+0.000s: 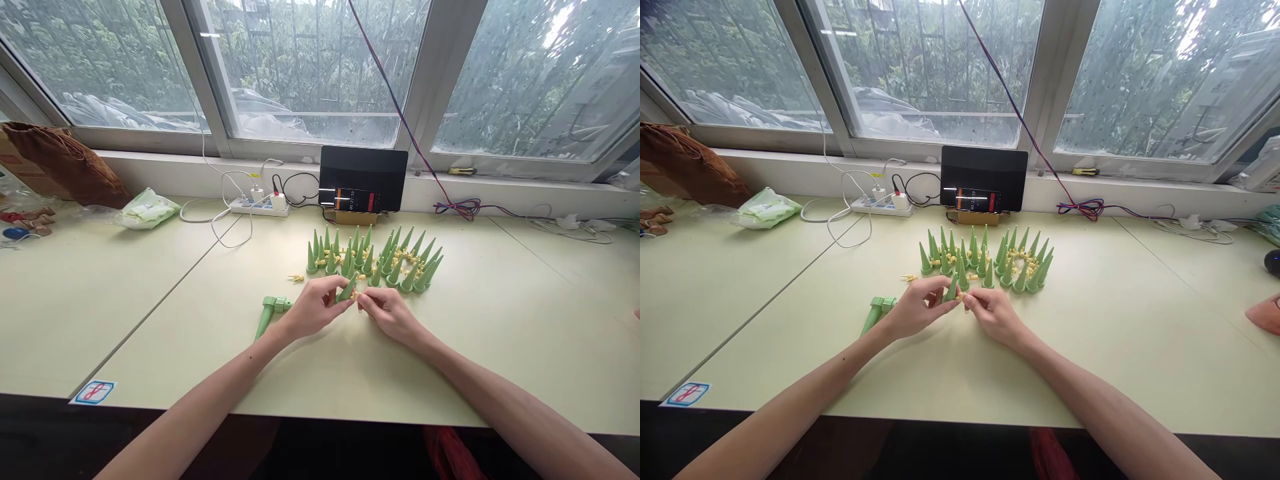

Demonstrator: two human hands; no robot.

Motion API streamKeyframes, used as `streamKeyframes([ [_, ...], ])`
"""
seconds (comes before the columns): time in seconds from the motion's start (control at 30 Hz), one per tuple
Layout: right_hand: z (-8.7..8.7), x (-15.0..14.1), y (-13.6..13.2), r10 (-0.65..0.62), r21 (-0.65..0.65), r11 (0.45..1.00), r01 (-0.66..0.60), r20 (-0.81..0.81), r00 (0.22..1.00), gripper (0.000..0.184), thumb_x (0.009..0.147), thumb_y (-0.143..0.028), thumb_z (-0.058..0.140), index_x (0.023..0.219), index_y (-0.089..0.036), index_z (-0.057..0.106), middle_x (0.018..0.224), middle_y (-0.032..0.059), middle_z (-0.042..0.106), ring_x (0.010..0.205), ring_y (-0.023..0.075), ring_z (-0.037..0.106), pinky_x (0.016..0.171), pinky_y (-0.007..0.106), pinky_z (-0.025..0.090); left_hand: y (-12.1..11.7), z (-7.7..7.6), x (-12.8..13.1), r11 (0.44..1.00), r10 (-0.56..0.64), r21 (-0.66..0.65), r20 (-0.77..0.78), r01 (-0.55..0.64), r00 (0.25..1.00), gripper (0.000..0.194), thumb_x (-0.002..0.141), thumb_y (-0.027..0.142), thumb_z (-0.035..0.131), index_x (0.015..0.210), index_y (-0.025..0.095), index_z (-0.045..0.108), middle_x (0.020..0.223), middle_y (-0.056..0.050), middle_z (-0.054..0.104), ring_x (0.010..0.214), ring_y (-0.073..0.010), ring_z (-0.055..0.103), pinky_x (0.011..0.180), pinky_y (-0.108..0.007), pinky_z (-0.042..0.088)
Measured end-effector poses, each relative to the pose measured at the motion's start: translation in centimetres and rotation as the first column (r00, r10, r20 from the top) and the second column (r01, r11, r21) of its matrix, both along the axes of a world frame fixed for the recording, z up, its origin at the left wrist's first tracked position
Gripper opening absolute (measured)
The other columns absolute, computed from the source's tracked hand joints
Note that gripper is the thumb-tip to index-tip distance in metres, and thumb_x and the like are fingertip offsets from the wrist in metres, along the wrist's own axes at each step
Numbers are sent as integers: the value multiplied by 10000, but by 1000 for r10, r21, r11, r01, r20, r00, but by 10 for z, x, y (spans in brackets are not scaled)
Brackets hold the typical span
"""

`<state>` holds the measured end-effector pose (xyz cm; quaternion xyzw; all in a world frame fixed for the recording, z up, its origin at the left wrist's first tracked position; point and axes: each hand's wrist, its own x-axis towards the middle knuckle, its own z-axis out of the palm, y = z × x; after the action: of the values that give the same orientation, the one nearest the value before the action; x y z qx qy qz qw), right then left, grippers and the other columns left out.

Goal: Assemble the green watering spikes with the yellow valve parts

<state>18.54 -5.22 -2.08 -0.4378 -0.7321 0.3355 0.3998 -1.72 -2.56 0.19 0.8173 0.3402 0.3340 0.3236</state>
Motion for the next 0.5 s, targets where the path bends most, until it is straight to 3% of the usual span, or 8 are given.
streamKeyframes([
  [0.23,-1,-1,0,37,-149,987,-60,-150,988,443,997,-483,451,674,-186,511,493,-61,345,455,94,314,464,235,266,0,-5,2,993,-10,121,36,6,999,75,896,230,619,858,170,593,705,31,491,570,-79,400,502,-191,375],
  [0.5,-1,-2,-1,41,-210,974,-84,-204,978,448,993,-495,455,664,-191,471,505,-66,320,442,82,286,441,234,238,-1,-9,4,951,-41,308,26,31,999,31,912,158,601,882,160,593,799,1,580,545,-64,391,515,-202,363],
])
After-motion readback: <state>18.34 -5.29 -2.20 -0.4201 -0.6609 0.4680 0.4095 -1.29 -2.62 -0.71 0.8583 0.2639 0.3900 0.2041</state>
